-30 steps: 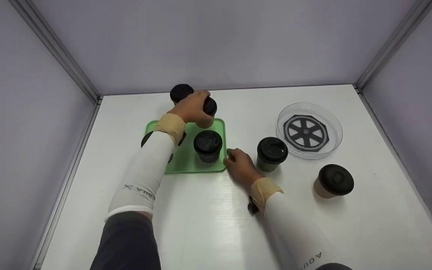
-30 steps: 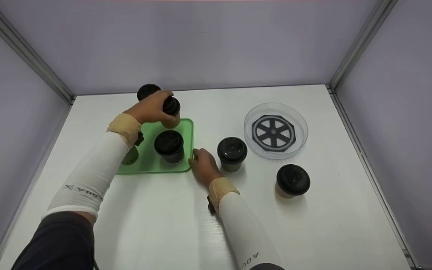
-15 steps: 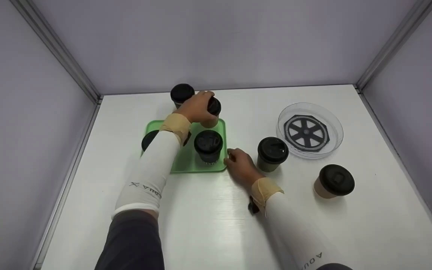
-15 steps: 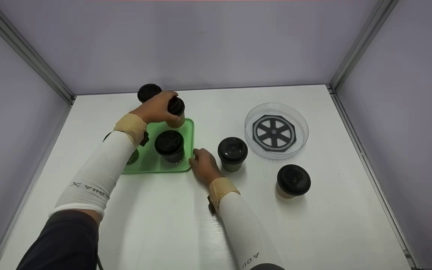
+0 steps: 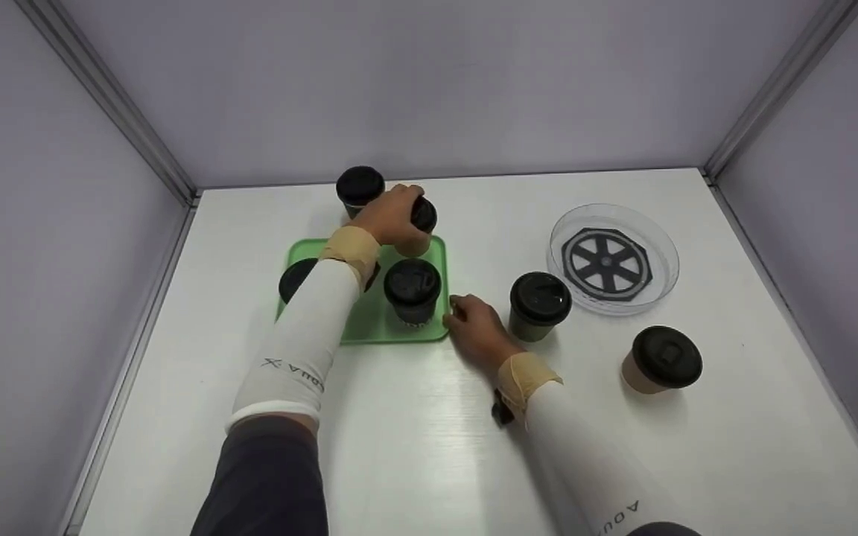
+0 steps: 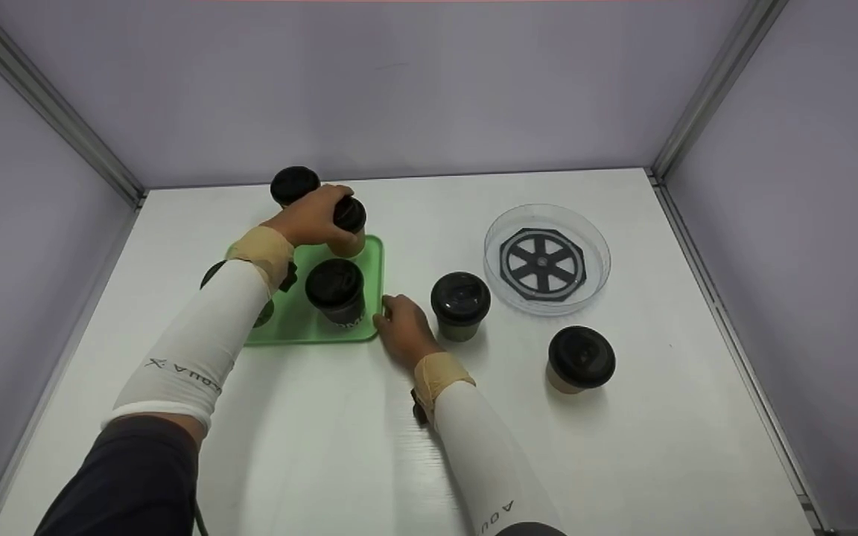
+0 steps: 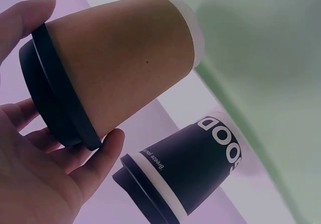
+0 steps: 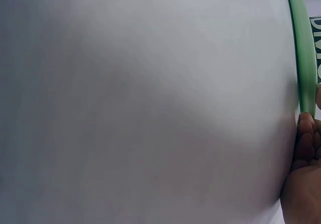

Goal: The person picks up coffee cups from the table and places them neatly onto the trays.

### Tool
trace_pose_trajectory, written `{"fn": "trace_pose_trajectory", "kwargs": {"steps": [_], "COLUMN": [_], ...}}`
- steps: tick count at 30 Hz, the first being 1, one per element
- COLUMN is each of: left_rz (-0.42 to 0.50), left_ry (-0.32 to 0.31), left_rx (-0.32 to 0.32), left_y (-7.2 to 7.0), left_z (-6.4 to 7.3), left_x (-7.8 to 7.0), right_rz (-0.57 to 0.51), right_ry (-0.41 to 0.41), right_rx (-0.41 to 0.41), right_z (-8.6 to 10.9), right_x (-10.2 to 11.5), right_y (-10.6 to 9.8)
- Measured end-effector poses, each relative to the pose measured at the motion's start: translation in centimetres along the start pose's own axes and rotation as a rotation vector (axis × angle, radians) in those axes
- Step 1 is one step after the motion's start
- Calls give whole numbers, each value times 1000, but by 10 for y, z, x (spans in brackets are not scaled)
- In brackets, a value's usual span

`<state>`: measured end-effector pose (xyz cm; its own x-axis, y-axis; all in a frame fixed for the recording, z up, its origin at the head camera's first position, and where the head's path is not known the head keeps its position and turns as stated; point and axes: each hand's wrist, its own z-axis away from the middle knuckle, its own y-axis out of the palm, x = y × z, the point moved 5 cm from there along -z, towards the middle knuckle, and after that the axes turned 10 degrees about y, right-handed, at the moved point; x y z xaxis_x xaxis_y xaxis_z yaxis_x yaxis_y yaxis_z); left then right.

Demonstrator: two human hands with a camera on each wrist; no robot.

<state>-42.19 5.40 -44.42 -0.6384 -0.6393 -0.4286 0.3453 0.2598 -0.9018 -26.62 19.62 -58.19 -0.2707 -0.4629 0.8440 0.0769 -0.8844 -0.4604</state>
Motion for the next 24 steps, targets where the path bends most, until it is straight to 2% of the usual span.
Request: {"fn": "trace_pose_trajectory", "kwargs": {"steps": [8,16,24], "left_rz": [5,-2,-26], "left_ry": [-19,-13,-15], "left_rx": [12,3,7], "left_y": [4,6,10], "left_z": [-5,-7,-9], "left_x": [5,5,7], "right_rz": [-5,79,61], "right_ry": [-19,-84,-83], "right_rx": [3,-25,-25], "right_z": [-1,-3,-2], "right_x": [0,2,3], "right_y": [0,-1,-1]}}
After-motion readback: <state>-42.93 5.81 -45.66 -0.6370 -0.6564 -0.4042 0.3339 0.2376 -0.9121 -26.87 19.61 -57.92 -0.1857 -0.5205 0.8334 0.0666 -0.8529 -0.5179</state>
